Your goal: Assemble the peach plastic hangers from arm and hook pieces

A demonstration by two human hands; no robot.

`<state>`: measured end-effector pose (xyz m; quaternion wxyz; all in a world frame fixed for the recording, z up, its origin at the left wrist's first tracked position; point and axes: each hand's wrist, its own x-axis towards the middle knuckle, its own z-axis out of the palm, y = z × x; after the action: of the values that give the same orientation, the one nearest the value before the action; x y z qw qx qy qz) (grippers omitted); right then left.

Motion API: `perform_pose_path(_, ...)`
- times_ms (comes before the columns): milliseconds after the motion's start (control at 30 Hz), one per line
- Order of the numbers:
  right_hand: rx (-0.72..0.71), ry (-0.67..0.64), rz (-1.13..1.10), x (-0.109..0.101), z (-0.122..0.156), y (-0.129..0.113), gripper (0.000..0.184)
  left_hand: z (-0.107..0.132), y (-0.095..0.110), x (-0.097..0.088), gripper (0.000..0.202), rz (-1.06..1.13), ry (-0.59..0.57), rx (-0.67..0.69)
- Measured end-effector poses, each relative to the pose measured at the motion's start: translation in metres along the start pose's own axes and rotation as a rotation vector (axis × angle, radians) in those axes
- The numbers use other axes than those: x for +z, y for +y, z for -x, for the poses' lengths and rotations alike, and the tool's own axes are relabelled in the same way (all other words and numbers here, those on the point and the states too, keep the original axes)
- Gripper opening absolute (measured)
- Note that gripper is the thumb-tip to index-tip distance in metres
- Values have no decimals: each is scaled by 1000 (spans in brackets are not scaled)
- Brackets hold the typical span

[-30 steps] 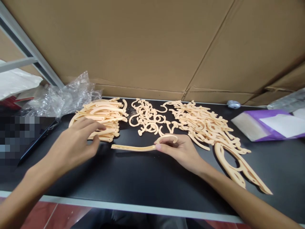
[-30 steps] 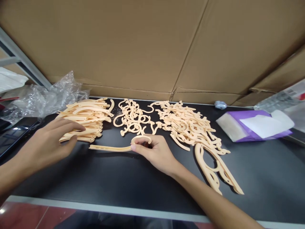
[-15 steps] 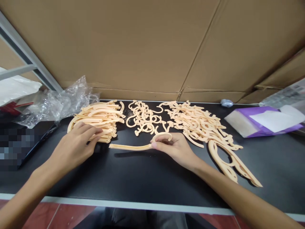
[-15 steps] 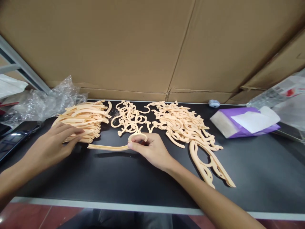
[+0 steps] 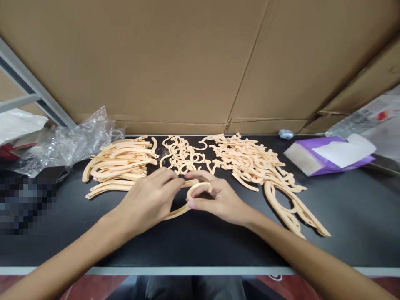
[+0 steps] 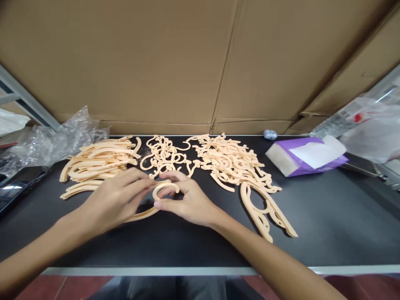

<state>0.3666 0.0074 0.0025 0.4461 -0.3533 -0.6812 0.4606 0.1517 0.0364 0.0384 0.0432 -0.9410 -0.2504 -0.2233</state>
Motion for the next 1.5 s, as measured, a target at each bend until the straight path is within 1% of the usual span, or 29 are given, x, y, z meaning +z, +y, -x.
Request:
perform_pose_path(100,-3,13,-9,-2,-2,2,9,-16,5,13,16,74,4,33)
perform_pose_path(233,12,104,-21,-5,-4,4,6,-28,3,18,14,129,51,49)
perform_pose_path(300,26,144,-28,-6,-5,5,8,-28,1,19,11,120,128,66)
perform_pose_path(400,38,203,-39,-7,-5,6,12,-22,3,21,12,45,300,83)
perform_pose_path(433,38,229,-41,-8,-5,7,13,-19,5,22,14,30,340,88)
perform_pose_path(467,36,258,-43,-8,-5,7,13,-16,7,23,14,27,356,91)
perform_pose_path(533,25,305,-46,-8,-5,7,12,-13,12,28,14,50,320,79)
perform_pose_path(633,11,325,-48,-8,-4,6,10,-11,16,36,15,125,237,25)
perform_pose_path(733,6,325,-26,-8,-4,7,10,-11,16,43,16,207,235,-1)
perform_pose_path(800,3,331,-9,-7,-4,8,10,-10,15,46,16,221,231,-14)
perform_pose_path(1000,-25,338,-45,-5,-4,9,8,-7,15,48,10,268,171,-92)
perform_pose_path(1167,-56,348,-75,-5,-4,8,6,-7,15,50,13,414,166,-169)
perform_pose_path(1233,-51,344,-60,-5,-4,7,5,-7,16,49,13,469,147,-203)
perform_pose_path(1300,-21,344,-28,-6,-4,6,2,-8,15,48,12,463,137,-215)
perform_pose_path(1367,-2,408,12,-8,-4,6,3,-9,12,45,12,406,160,-216)
perform_pose_path(1433,-5,546,35,-12,-5,6,3,-11,6,43,13,347,217,-237)
perform_pose_path(1500,-15,682,23,-17,-6,6,10,-12,-1,41,16,321,279,-298)
